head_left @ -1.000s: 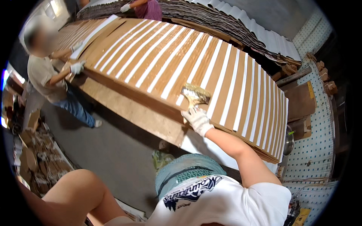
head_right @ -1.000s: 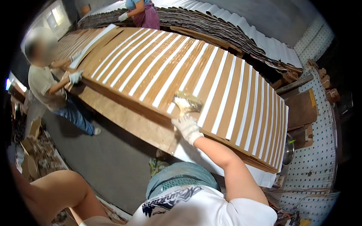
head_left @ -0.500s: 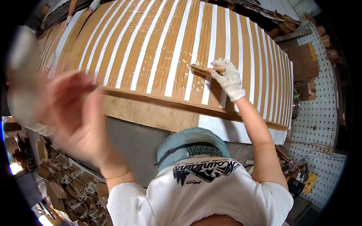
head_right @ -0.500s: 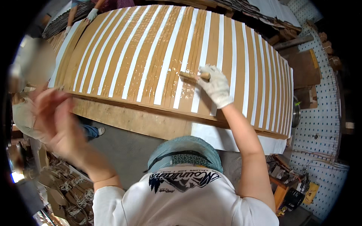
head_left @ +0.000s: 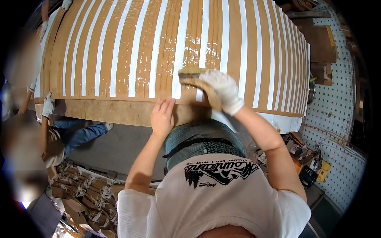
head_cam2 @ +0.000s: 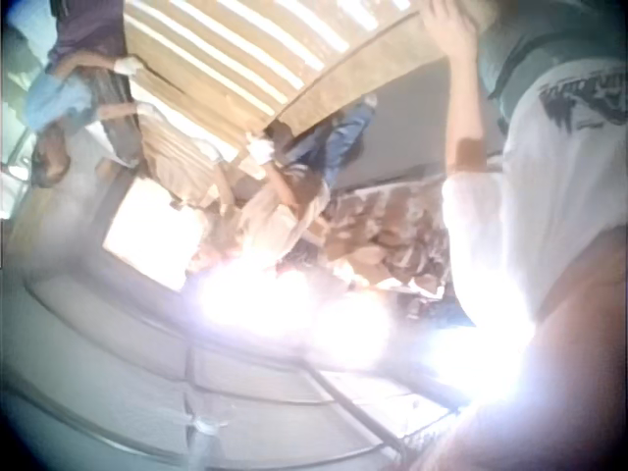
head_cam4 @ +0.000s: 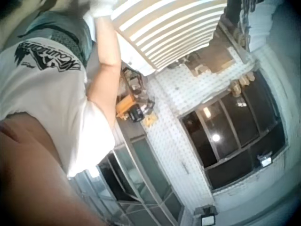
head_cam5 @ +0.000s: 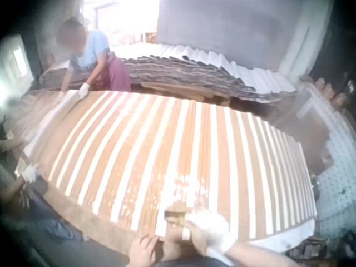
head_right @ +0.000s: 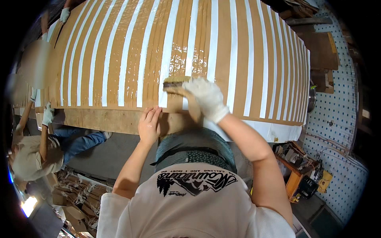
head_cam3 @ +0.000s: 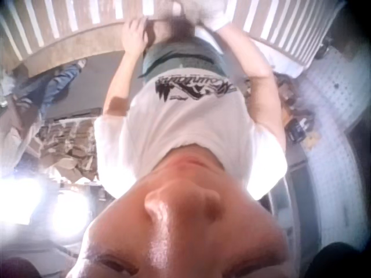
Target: The person repeatedly brushes a liquid adhesive onto a large striped cardboard panel using a wooden brush. They frequently dip the brush into a metal bowl to reload adhesive and continue spreading it across the surface.
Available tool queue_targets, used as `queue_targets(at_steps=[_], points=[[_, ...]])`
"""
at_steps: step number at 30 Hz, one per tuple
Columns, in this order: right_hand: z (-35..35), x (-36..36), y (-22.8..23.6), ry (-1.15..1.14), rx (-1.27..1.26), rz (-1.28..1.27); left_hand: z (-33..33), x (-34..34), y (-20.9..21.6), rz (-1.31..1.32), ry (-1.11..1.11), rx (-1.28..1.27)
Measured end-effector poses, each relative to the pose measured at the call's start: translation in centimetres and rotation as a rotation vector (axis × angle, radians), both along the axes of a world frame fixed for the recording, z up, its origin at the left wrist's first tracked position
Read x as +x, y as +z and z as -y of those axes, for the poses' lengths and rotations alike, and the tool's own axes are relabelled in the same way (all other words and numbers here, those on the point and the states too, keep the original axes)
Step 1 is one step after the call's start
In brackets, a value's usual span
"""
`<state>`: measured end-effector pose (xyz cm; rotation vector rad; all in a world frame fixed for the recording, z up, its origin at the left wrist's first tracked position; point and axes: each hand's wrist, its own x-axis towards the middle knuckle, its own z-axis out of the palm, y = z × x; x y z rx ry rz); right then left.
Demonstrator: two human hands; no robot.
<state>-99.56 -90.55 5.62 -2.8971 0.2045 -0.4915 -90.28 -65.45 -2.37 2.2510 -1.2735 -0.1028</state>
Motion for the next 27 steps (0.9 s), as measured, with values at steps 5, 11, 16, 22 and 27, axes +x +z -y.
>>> queue_targets(at_steps=[5,11,16,22,27], points=[[-2.8,-2.0,3.0,-0.034,0.197,-0.578,-0.3,-0.3,-0.8,0.025,0.004,0.033],[1.1,-0.3,3.1,-0.035,0.090,-0.266,-0.2,-1.2,0.2,0.041,0.004,0.093],[0.0,-4.6,1.1,0.015,0.179,-0.431,-0.4,-3.1,2.0,-0.148,0.070,0.096],[7.3,-1.2,1.2,0.014,0.236,-0.251,3.6,-1.5,2.6,-0.022,0.507,0.310],[14.1,7.7,2.7,-0.396,0.368,-0.400,6.4,-0.5,2.9,-0.031,0.500,0.584]])
